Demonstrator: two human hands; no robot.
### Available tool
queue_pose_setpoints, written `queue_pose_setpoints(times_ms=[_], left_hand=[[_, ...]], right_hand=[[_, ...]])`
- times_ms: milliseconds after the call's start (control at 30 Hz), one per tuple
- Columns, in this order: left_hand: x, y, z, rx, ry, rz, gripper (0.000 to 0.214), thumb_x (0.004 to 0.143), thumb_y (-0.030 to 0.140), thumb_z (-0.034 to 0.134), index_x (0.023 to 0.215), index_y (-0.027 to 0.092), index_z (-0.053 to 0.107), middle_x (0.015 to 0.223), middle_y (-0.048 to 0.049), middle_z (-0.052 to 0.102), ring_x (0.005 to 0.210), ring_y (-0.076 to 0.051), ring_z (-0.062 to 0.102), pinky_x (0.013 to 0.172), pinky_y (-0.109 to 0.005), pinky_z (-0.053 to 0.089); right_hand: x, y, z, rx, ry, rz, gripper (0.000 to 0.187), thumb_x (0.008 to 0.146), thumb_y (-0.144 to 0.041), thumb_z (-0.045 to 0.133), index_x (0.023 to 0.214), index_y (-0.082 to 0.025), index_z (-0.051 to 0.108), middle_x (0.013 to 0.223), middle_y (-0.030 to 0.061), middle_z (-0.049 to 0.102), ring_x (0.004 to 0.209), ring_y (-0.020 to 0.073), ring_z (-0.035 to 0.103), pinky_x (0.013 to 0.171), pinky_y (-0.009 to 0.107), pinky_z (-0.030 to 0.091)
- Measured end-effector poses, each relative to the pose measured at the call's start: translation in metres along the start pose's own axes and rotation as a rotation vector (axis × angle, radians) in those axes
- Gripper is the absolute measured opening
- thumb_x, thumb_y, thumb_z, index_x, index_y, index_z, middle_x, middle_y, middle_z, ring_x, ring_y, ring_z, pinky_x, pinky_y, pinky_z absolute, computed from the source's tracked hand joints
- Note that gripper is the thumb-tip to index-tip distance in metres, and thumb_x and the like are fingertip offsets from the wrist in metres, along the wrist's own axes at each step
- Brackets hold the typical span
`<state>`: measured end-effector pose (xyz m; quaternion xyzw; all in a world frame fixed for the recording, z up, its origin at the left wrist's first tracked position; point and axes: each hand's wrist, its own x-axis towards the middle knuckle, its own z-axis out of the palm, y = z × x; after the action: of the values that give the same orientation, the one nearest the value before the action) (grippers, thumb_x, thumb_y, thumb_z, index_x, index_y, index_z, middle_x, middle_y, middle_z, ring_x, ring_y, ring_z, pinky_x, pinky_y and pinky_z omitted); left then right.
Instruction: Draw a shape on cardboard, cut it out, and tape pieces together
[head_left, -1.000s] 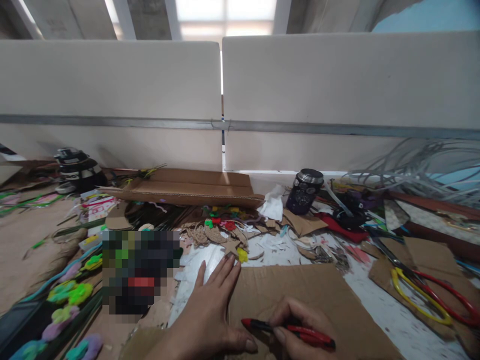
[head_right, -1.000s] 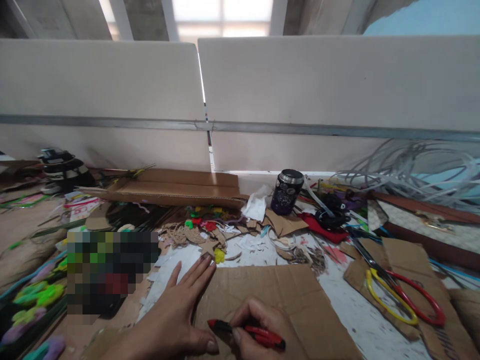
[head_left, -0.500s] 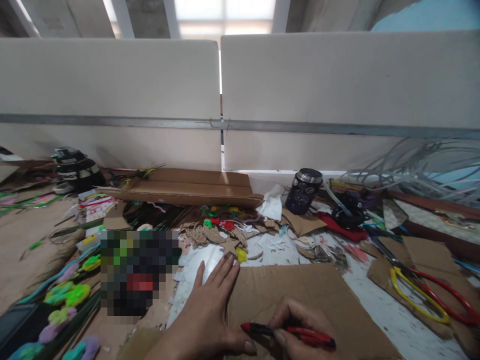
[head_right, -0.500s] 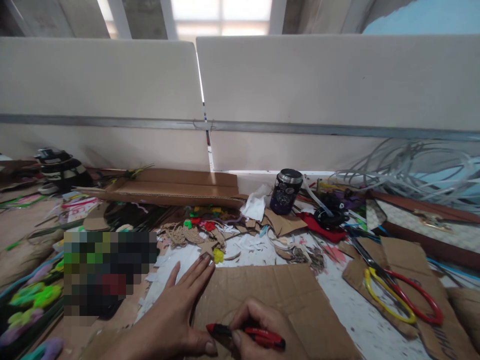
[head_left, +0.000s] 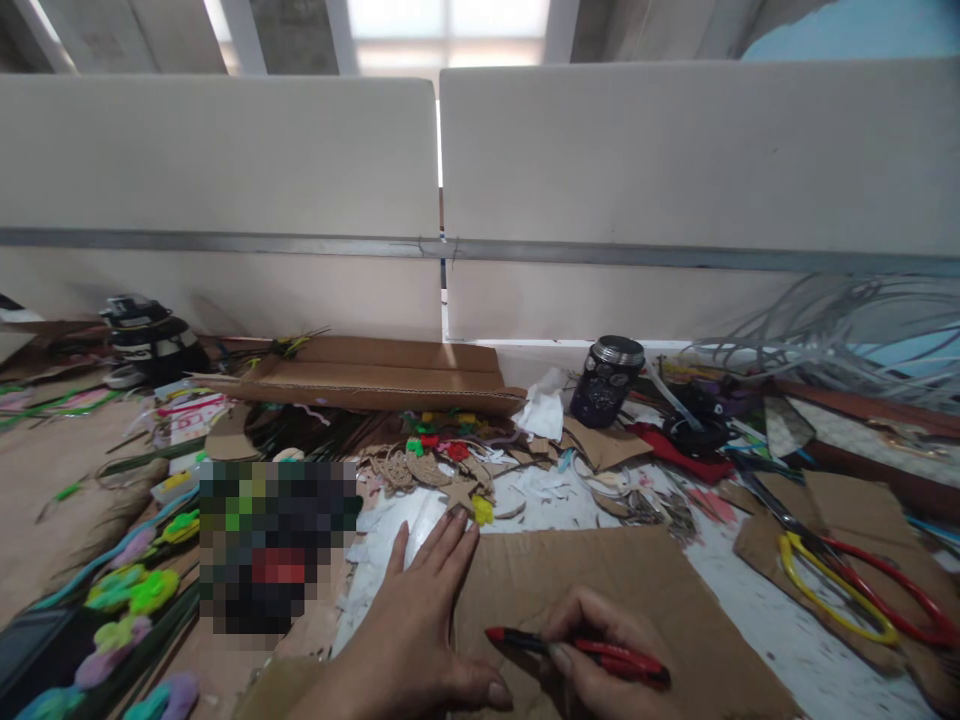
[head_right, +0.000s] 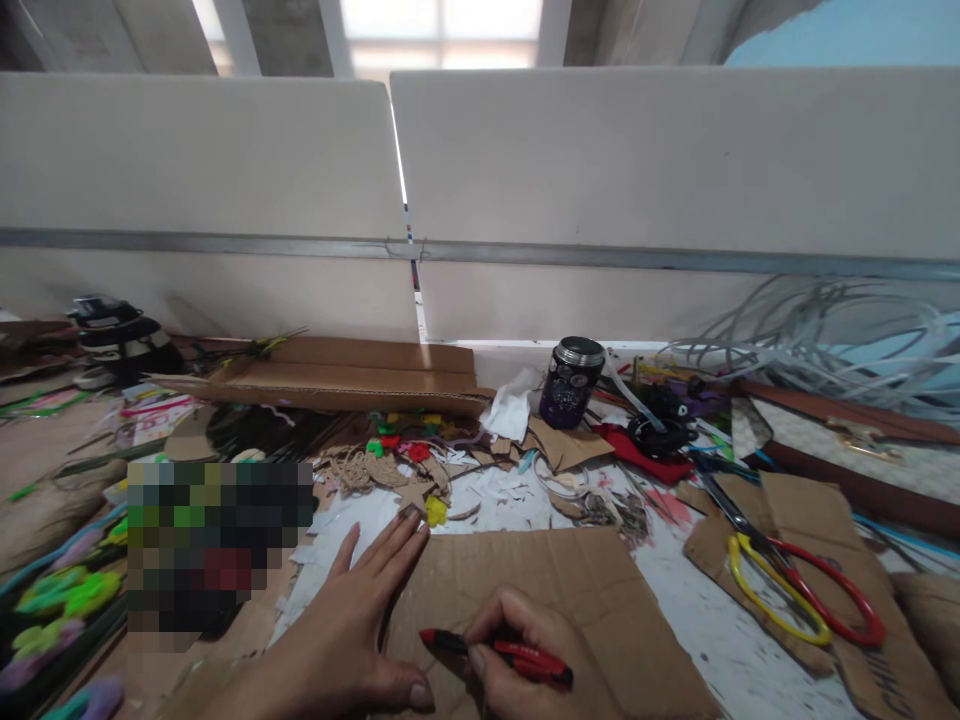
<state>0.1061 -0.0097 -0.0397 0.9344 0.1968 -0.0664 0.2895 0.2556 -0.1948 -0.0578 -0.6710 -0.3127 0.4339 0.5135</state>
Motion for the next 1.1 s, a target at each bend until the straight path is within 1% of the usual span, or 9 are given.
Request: queue_pose_setpoints(times_ms=[67, 167, 300, 433, 567, 700, 767, 933, 1100], left_hand=[[0.0, 0.0, -0.001, 0.009, -0.008, -0.008, 0.138, 0.053, 0.066, 0.091, 0.164, 0.029, 0.018, 0.171, -0.012, 0.011, 0.158, -0.039, 0.009, 0.124, -0.069, -0.007], [0.0, 0.002, -0.002, 0.033, -0.027, -0.031, 0.138, 0.054, 0.066, 0.091, 0.164, 0.027, 0.018, 0.171, -0.0125, 0.01, 0.158, -0.037, 0.008, 0.125, -0.066, -0.007], [-0.001, 0.004, -0.004, 0.047, -0.038, -0.032, 0.138, 0.055, 0.068, 0.089, 0.164, 0.025, 0.016, 0.17, -0.0128, 0.007, 0.159, -0.035, 0.008, 0.124, -0.066, -0.007], [-0.001, 0.005, -0.005, 0.045, -0.034, -0.036, 0.137, 0.054, 0.064, 0.091, 0.163, 0.026, 0.018, 0.17, -0.0113, 0.007, 0.159, -0.035, 0.008, 0.125, -0.067, -0.005], [-0.001, 0.008, -0.006, 0.059, -0.058, -0.054, 0.137, 0.055, 0.063, 0.091, 0.163, 0.024, 0.017, 0.17, -0.012, 0.006, 0.159, -0.034, 0.007, 0.124, -0.065, -0.006], [0.0, 0.008, -0.006, 0.078, -0.063, -0.059, 0.136, 0.056, 0.063, 0.09, 0.163, 0.024, 0.015, 0.17, -0.0117, 0.004, 0.159, -0.033, 0.005, 0.124, -0.064, -0.008], [0.0, 0.007, -0.006, 0.087, -0.062, -0.059, 0.136, 0.056, 0.061, 0.091, 0.163, 0.024, 0.015, 0.17, -0.011, 0.004, 0.16, -0.033, 0.005, 0.124, -0.064, -0.008], [0.0, 0.007, -0.005, 0.101, -0.064, -0.062, 0.134, 0.057, 0.059, 0.091, 0.163, 0.025, 0.015, 0.17, -0.0096, 0.004, 0.16, -0.032, 0.005, 0.124, -0.064, -0.007], [-0.002, 0.007, -0.004, 0.102, -0.06, -0.064, 0.134, 0.057, 0.057, 0.091, 0.163, 0.025, 0.014, 0.17, -0.0099, 0.004, 0.159, -0.033, 0.006, 0.124, -0.064, -0.006]], right_hand=[[0.0, 0.003, 0.0, 0.005, 0.029, -0.016, 0.051, 0.075, -0.069, 0.073, 0.072, -0.019, 0.064, 0.059, -0.0023, 0.054, 0.053, 0.0116, 0.042, 0.05, 0.026, 0.029], [0.001, 0.006, 0.0, 0.04, 0.035, -0.006, 0.05, 0.076, -0.068, 0.074, 0.074, -0.018, 0.064, 0.057, -0.0036, 0.052, 0.051, 0.0106, 0.042, 0.049, 0.025, 0.028], [0.002, 0.006, -0.001, 0.071, 0.007, 0.02, 0.049, 0.078, -0.066, 0.074, 0.076, -0.019, 0.063, 0.056, -0.005, 0.05, 0.048, 0.0093, 0.04, 0.048, 0.024, 0.028], [0.003, 0.007, -0.004, 0.082, 0.007, -0.005, 0.047, 0.078, -0.064, 0.074, 0.077, -0.018, 0.062, 0.057, -0.0042, 0.052, 0.048, 0.0093, 0.041, 0.048, 0.024, 0.029], [0.007, 0.016, -0.004, 0.124, 0.0, -0.027, 0.047, 0.081, -0.064, 0.072, 0.08, -0.018, 0.062, 0.058, -0.0033, 0.055, 0.048, 0.0098, 0.043, 0.046, 0.023, 0.03], [0.01, 0.025, -0.008, 0.053, 0.068, -0.027, 0.04, 0.082, -0.056, 0.074, 0.077, -0.018, 0.062, 0.059, -0.0033, 0.056, 0.051, 0.0105, 0.045, 0.047, 0.023, 0.03], [0.009, 0.022, -0.012, 0.002, 0.067, -0.039, 0.038, 0.084, -0.054, 0.074, 0.077, -0.018, 0.063, 0.06, -0.0028, 0.057, 0.053, 0.0109, 0.046, 0.049, 0.023, 0.031], [0.005, 0.015, -0.019, -0.01, 0.034, -0.07, 0.039, 0.088, -0.056, 0.07, 0.081, -0.019, 0.064, 0.068, 0.0, 0.061, 0.061, 0.0135, 0.051, 0.054, 0.025, 0.036], [0.007, 0.023, -0.022, -0.008, 0.1, -0.113, 0.038, 0.089, -0.056, 0.071, 0.08, -0.019, 0.065, 0.067, -0.0007, 0.061, 0.06, 0.013, 0.05, 0.055, 0.025, 0.035]])
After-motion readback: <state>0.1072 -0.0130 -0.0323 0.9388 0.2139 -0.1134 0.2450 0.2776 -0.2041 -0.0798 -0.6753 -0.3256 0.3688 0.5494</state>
